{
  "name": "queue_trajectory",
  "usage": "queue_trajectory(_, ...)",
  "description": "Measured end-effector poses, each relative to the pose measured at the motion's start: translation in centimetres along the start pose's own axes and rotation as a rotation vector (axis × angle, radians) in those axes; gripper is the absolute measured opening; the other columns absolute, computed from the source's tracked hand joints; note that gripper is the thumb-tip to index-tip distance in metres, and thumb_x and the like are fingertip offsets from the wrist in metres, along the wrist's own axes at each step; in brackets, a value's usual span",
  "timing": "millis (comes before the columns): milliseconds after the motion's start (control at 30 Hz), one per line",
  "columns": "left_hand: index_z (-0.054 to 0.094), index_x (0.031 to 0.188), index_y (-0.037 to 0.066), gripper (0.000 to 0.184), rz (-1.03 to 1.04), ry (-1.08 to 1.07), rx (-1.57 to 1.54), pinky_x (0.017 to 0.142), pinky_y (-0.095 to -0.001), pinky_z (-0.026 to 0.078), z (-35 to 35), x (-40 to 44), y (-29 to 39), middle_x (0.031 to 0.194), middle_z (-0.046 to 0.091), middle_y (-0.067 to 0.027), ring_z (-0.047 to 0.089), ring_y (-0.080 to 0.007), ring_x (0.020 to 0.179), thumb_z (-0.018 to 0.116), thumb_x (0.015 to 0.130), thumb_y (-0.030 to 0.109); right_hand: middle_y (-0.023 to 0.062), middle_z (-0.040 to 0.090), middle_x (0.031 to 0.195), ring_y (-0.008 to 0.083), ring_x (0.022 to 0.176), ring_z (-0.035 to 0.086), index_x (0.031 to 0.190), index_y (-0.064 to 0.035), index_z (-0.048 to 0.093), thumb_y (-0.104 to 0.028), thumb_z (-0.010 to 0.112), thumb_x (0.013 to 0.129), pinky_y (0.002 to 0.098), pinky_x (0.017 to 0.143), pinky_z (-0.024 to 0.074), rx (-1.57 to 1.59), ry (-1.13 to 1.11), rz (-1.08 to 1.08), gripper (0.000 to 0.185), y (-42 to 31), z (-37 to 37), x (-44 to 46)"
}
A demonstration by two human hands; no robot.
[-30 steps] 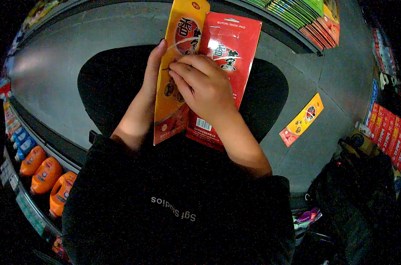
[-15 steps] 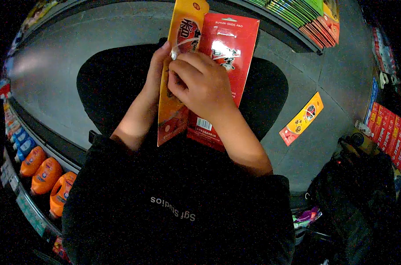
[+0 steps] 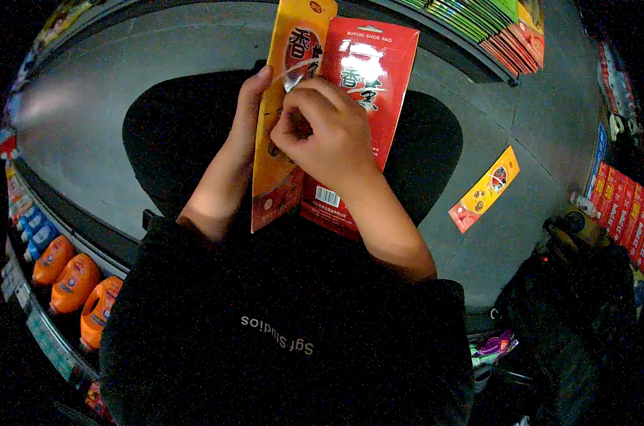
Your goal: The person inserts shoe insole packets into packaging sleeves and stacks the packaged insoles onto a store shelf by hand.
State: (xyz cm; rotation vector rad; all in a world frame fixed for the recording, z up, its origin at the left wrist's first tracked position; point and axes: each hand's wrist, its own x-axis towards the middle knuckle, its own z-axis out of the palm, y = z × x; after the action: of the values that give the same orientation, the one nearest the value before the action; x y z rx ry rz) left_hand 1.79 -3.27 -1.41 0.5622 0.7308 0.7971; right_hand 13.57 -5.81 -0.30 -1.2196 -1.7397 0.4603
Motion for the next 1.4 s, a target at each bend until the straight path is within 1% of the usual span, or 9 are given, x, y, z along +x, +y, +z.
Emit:
queue_trajectory(233,0.048,0.116,0.005,0.061,0.015,-0.009,0.039,0.075,-0.03,0.047,0.2,-0.1,0.4,0.098,0.057,-0.0115,0.058,-0.0183,0.087,0.036,0.084,0.055,0.0062,0.058,0.08,0.0107,0.063,0.055,0.077,0.0004,0.056,0.008,0.062,0.063,0.0213,0.052,0.0444,0.05,0.009,0.091,0.017,0.1,-0.2,-0.3)
queue_trajectory(467,0.048,0.114,0.006,0.061,-0.02,0.016,0.003,0.073,-0.0294,0.047,-0.3,-0.1,0.1,0.094,0.056,-0.0095,0.056,-0.0174,0.083,0.036,0.084,0.057,0.0068,0.059,0.082,0.0119,0.065,0.058,0.082,0.0006,0.06,0.004,0.066,0.065,0.0212,0.054,0.0462,0.086,-0.032,0.018,0.018,-0.2,-0.3,-0.1)
queue_trajectory(567,0.049,0.112,0.007,0.06,-0.032,0.044,0.009,0.073,-0.0296,0.047,0.1,-0.4,0.4,0.094,0.055,-0.0089,0.056,-0.0172,0.083,0.036,0.083,0.057,0.0079,0.061,0.085,0.015,0.07,0.06,0.084,0.0001,0.063,0.001,0.069,0.066,0.024,0.058,0.0485,0.071,-0.064,0.113,0.019,-0.8,-0.4,-0.1)
queue_trajectory(633,0.05,0.111,0.007,0.059,-0.032,0.078,0.001,0.073,-0.0299,0.047,0.3,-0.5,0.5,0.094,0.055,-0.0087,0.056,-0.0171,0.084,0.037,0.083,0.057,0.0086,0.062,0.086,0.0187,0.075,0.062,0.083,-0.0003,0.064,-0.001,0.07,0.068,0.0266,0.062,0.0495,0.006,-0.063,0.024,0.016,-0.6,-0.4,0.1)
queue_trajectory(733,0.05,0.112,0.007,0.058,-0.031,0.065,-0.043,0.073,-0.03,0.047,0.4,-0.5,0.5,0.094,0.056,-0.0085,0.056,-0.0172,0.084,0.037,0.084,0.057,0.009,0.063,0.085,0.0214,0.077,0.062,0.084,-0.0008,0.065,-0.002,0.07,0.069,0.0281,0.065,0.0494,0.004,-0.096,0.01,0.016,-0.3,-0.4,0.1)
queue_trajectory(867,0.05,0.113,0.007,0.057,0.004,0.055,-0.04,0.074,-0.0297,0.047,0.2,-0.2,0.2,0.095,0.056,-0.0088,0.057,-0.0173,0.085,0.037,0.085,0.055,0.0091,0.063,0.084,0.0222,0.076,0.062,0.083,-0.0005,0.064,-0.002,0.069,0.07,0.0283,0.065,0.0493,-0.006,-0.09,0.024,0.015,-0.6,-0.4,0.1)
queue_trajectory(933,0.05,0.113,0.007,0.057,0.002,0.041,-0.047,0.074,-0.0296,0.047,0.2,-0.2,0.2,0.096,0.057,-0.009,0.057,-0.0172,0.086,0.037,0.085,0.054,0.0084,0.059,0.083,0.0261,0.074,0.06,0.083,-0.0024,0.062,-0.007,0.065,0.073,0.0337,0.064,0.0493,-0.015,-0.061,0.011,0.011,-0.4,-0.2,-0.1)
queue_trajectory(1167,0.051,0.113,0.007,0.055,0.036,0.027,-0.007,0.076,-0.0297,0.047,0.3,-0.4,0.5,0.097,0.057,-0.009,0.057,-0.0167,0.087,0.036,0.087,0.053,0.0097,0.059,0.086,0.026,0.074,0.06,0.086,-0.0032,0.061,-0.007,0.066,0.072,0.034,0.064,0.0499,-0.081,-0.011,-0.033,0.015,-0.1,0.5,-0.5)
queue_trajectory(1400,0.051,0.114,0.007,0.056,0.045,-0.002,0.005,0.078,-0.0296,0.045,0.3,-0.4,0.2,0.101,0.056,-0.0085,0.055,-0.0164,0.09,0.036,0.086,0.054,0.0105,0.059,0.087,0.0267,0.074,0.061,0.087,-0.0028,0.061,-0.005,0.067,0.07,0.0338,0.063,0.0508,-0.078,0.036,0.027,0.018,0.3,0.3,-0.4)
